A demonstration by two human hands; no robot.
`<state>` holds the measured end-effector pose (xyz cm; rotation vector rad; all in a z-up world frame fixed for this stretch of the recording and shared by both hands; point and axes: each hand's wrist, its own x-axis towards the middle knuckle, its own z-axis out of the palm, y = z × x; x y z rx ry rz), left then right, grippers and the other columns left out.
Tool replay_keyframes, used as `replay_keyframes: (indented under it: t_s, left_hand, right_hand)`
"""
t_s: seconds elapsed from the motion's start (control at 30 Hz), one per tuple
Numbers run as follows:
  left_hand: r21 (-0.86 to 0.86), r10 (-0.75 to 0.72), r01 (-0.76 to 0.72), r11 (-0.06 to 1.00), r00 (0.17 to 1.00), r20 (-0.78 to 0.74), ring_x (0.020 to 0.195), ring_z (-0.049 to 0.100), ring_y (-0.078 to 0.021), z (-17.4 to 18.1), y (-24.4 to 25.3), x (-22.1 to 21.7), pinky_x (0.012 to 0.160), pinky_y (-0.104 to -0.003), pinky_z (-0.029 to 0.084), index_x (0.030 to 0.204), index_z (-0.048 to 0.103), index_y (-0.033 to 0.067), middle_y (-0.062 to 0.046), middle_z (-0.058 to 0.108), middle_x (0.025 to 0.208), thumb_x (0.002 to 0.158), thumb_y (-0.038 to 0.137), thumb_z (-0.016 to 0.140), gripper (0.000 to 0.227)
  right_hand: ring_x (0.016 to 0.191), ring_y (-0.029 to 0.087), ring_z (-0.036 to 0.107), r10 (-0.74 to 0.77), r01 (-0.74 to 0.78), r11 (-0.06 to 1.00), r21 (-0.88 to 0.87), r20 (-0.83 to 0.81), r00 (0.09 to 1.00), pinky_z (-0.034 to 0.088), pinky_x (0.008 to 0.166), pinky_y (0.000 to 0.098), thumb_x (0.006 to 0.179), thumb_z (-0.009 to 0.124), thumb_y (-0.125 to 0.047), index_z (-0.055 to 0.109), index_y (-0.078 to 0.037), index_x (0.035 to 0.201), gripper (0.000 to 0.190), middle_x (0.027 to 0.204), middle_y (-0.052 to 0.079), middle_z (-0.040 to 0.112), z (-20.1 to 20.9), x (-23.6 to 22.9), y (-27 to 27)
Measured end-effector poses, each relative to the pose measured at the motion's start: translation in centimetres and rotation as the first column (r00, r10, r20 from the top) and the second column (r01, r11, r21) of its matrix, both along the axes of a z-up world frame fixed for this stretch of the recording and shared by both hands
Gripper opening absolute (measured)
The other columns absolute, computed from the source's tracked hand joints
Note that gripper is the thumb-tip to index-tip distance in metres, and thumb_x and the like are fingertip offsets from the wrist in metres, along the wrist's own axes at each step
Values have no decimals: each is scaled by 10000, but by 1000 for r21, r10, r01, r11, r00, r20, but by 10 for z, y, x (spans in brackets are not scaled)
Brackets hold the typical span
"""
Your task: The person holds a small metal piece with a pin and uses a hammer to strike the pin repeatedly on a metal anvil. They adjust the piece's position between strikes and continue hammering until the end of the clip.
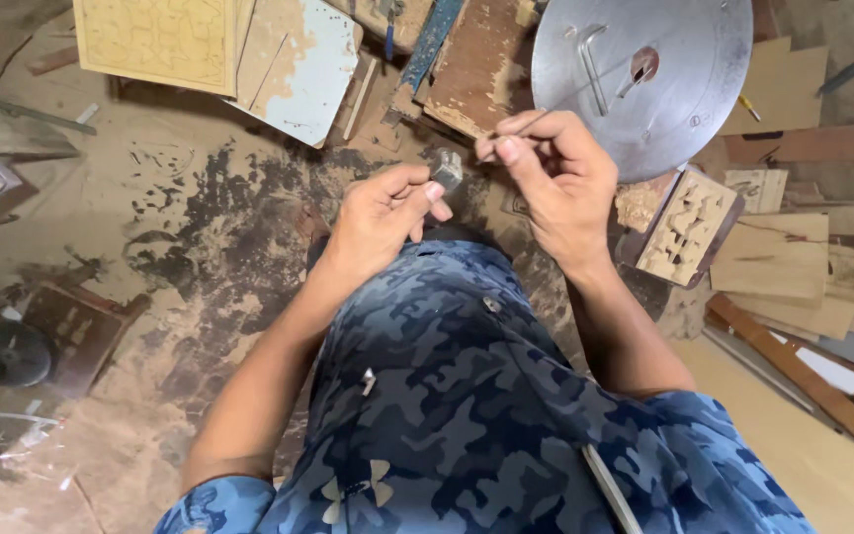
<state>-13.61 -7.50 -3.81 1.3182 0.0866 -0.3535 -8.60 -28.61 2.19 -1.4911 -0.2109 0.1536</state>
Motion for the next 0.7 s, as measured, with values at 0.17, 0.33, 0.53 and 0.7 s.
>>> replay_keyframes:
  t_s: [0.17, 0.33, 0.53, 0.7]
  left_hand:
    - [-45, 26, -23, 999, 997, 78, 598, 549, -39, 14, -30, -2, 534, -195, 455, 1177, 691, -29, -50, 750, 866, 1055, 151, 637, 224]
    - [-95, 78, -73, 993, 995, 56, 624, 580, -40, 21, -43, -7, 553, -196, 488, 1235, 680, -23, -51, 761, 922, 1049, 154, 638, 260]
    - [-1, 124, -124, 992, 990, 73, 594, 584, -36, 33, -47, -13, 525, -190, 487, 1188, 723, -9, -43, 766, 902, 1055, 165, 625, 241]
    - [-24, 145, -143, 989, 987, 68, 581, 586, -49, 40, -50, -16, 507, -195, 477, 1172, 734, -10, -76, 777, 913, 1066, 200, 617, 262]
  right_hand:
    - [1061, 161, 712, 63, -62, 998, 21, -29, 998, 590, 985, 298, 1090, 614, 5, 587, 42, 1182, 103, 1126, 104, 685, -2, 1, -7]
    - [1055, 122, 678, 139, -135, 989, 61, -67, 988, 562, 962, 252, 1082, 644, -13, 612, 34, 1191, 123, 1130, 86, 694, -12, 7, -22]
    - [1037, 89, 626, 277, -276, 960, -55, 7, 961, 513, 921, 223, 1089, 695, -72, 648, 15, 1147, 115, 1164, 66, 681, -8, 16, -28]
    - [940, 58, 636, 271, -263, 961, 85, -107, 957, 538, 861, 218, 1029, 707, -154, 635, -50, 1191, 206, 1034, 7, 699, -4, 24, -29]
